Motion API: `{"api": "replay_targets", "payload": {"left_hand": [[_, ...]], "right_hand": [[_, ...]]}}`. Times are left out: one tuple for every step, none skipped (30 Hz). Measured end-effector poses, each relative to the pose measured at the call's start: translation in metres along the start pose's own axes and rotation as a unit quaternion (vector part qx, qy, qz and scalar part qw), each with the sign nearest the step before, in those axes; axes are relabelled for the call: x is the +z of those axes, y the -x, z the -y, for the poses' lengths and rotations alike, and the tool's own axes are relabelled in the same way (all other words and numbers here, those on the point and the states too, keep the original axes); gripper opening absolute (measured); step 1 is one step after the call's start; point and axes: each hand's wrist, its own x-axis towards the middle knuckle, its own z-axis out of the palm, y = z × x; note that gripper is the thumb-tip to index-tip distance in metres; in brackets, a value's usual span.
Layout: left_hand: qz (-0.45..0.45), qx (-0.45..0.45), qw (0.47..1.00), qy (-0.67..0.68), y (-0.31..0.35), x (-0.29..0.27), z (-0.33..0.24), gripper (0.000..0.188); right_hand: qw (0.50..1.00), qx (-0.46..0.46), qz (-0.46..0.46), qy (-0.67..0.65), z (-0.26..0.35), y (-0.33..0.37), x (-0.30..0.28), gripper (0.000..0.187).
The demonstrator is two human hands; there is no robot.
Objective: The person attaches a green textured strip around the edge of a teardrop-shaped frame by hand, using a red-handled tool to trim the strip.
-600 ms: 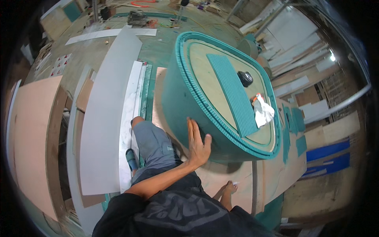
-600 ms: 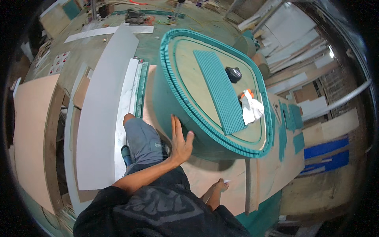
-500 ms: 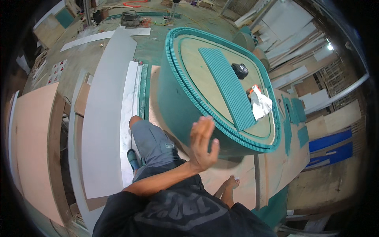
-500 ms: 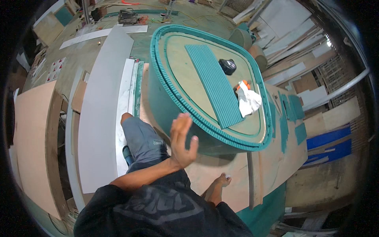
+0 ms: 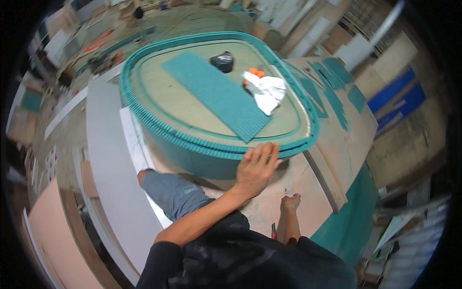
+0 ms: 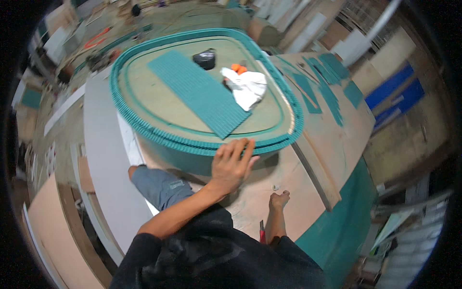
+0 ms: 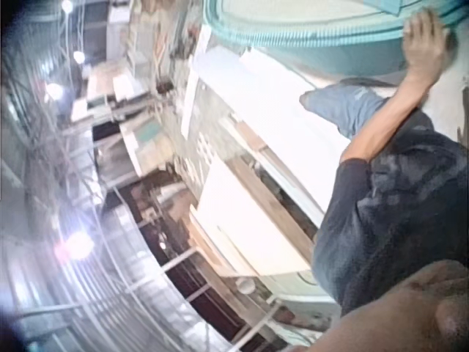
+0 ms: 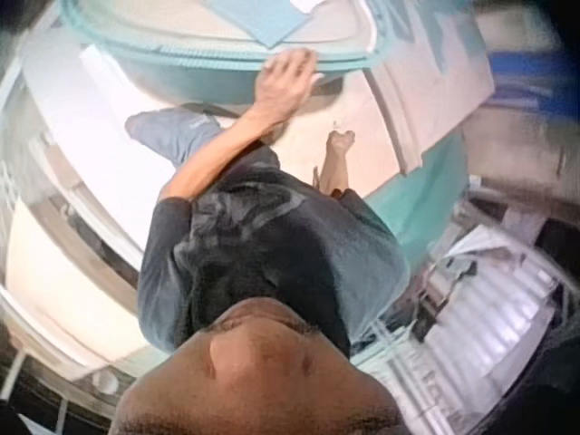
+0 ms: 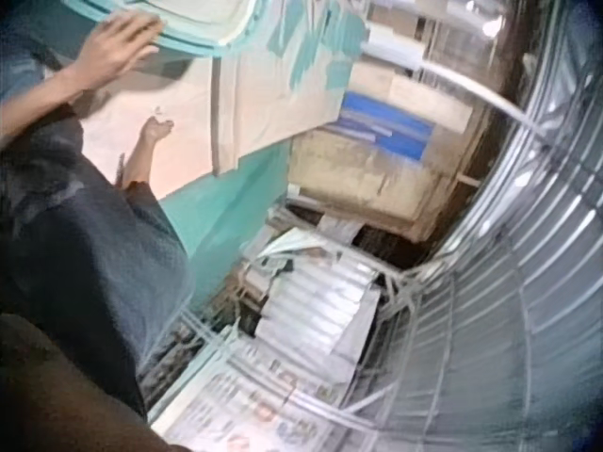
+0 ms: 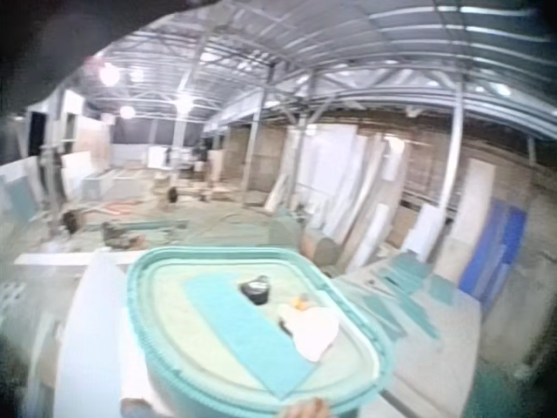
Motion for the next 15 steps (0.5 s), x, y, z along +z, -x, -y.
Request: {"api": "replay_targets", "payload": {"left_hand": [[0.009,-0.006,1.0,-0.014,0.004,-0.003,0.005,0.052],[0.015,0.009,1.0,0.002,0.004,-0.004,0.005,0.052],[0.022,0.019,1.0,-0.001,0.001,-0.007,0.006,0.05],[0.03,0.016,0.999,0.001,0.002,-0.012,0.002,0.048],[0.034,0.019,0.999,0.011,0.003,-0.02,0.001,0.048],[0.03,0.004,0.998,0.05,0.003,-0.03,0.003,0.045],[0.022,-0.012,0.996,0.09,0.003,-0.036,0.005,0.044],[-0.002,-0.015,0.997,0.082,0.009,-0.044,0.013,0.04],[-0.027,-0.015,0.997,0.067,0.017,-0.052,0.026,0.036],[-0.062,-0.049,0.996,0.048,0.023,-0.065,0.046,0.037],[-0.1,-0.081,0.991,0.032,0.03,-0.077,0.066,0.039],[-0.122,-0.141,0.982,-0.007,0.038,-0.087,0.084,0.042],[-0.146,-0.205,0.967,-0.047,0.042,-0.095,0.1,0.046],[-0.149,-0.205,0.965,-0.062,0.037,-0.099,0.112,0.046],[-0.191,-0.303,0.933,-0.011,0.028,-0.102,0.123,0.051]], "right_hand": [[1.0,0.012,0.001,-0.005,0.013,0.007,-0.017,0.07],[0.999,0.027,-0.021,0.013,0.015,0.012,-0.039,0.068],[0.998,0.037,-0.041,0.03,0.022,0.007,-0.053,0.065],[0.99,0.031,-0.116,0.077,0.024,-0.005,-0.073,0.058],[0.975,0.021,-0.187,0.122,0.029,-0.019,-0.089,0.051],[0.976,-0.046,-0.2,0.065,0.029,-0.041,-0.112,0.041],[0.97,-0.114,-0.216,0.008,0.034,-0.066,-0.142,0.033],[0.973,-0.119,-0.186,-0.067,0.048,-0.087,-0.164,0.028],[0.969,-0.124,-0.151,-0.15,0.074,-0.102,-0.175,0.024],[0.955,-0.125,-0.091,-0.252,0.144,-0.089,-0.175,0.027],[0.928,-0.124,-0.029,-0.351,0.215,-0.066,-0.181,0.031],[0.898,-0.149,0.035,-0.413,0.254,-0.061,-0.19,0.038],[0.86,-0.177,0.104,-0.467,0.289,-0.062,-0.195,0.044],[0.852,-0.208,0.16,-0.453,0.317,-0.07,-0.19,0.051],[0.843,-0.235,0.213,-0.435,0.339,-0.078,-0.186,0.057]]}}
